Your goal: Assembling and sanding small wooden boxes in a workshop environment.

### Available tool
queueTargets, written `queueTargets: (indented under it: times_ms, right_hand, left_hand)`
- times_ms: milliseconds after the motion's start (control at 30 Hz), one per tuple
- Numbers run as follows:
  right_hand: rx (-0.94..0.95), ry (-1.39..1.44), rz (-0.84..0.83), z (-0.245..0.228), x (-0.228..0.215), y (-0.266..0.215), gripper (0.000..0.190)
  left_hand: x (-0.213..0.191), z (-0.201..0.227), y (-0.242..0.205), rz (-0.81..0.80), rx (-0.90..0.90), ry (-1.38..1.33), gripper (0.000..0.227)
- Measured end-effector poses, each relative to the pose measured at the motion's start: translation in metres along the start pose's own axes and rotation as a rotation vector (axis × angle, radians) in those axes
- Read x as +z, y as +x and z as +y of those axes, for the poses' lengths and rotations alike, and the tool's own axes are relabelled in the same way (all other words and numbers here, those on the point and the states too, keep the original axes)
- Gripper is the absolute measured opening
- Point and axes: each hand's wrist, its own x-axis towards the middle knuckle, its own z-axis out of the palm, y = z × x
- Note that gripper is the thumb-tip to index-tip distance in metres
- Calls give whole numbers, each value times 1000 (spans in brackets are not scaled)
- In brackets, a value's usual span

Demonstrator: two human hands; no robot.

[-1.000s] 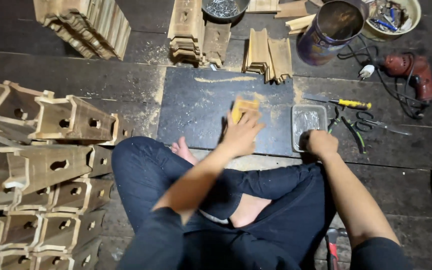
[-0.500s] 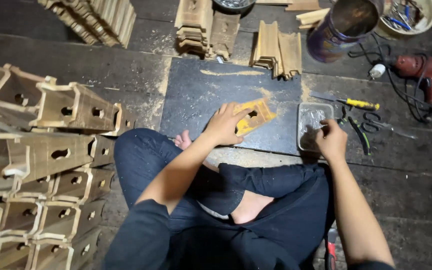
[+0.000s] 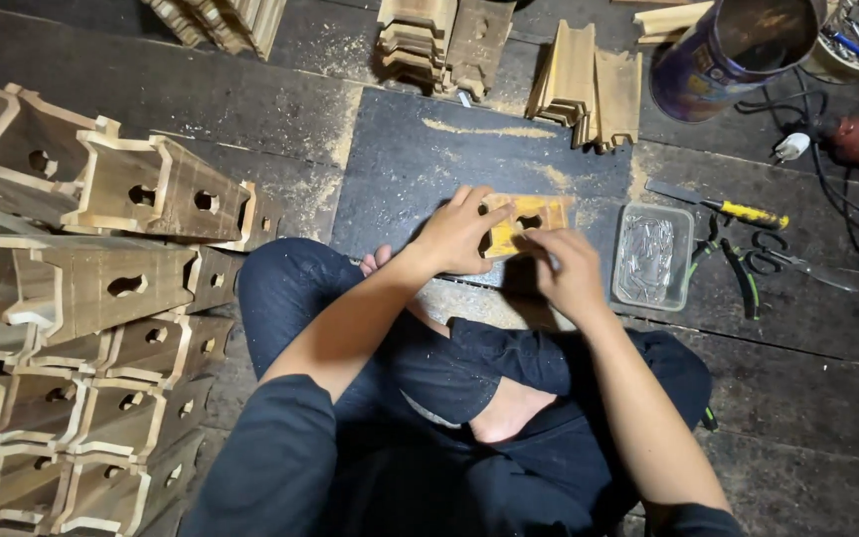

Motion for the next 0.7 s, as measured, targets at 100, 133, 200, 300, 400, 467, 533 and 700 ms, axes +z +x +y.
queueTargets:
  times_ms: [100, 133, 200, 300, 400, 467, 533, 700]
  right_hand:
    - [-38, -114, -117, 0, 10, 13, 51]
    - [-39, -113, -123, 0, 10, 13, 51]
    - [-20, -101, -150, 2, 9, 14, 52]
    - [-35, -120, -176, 8, 11, 15, 53]
    - [-98, -222, -190, 5, 13, 17, 48]
    - [-92, -238, -201, 7, 14, 16, 47]
    - [-87, -253, -212, 9, 15, 15, 46]
    - [-59, -231, -154, -1, 15, 18, 42]
  left_hand:
    - [-7, 3, -2, 11, 28, -48, 96]
    - [-9, 4, -3, 12, 23, -52, 96]
    - [-12, 6, -6, 15, 26, -55, 95]
    - [-18, 9, -7, 9, 22, -76, 93]
    - [-10, 6, -7, 17, 19, -63, 90]
    - [-7, 4, -6, 12, 14, -62, 90]
    - [-5, 4, -5, 8, 8, -60, 90]
    - [-5, 5, -5, -13, -16, -66, 91]
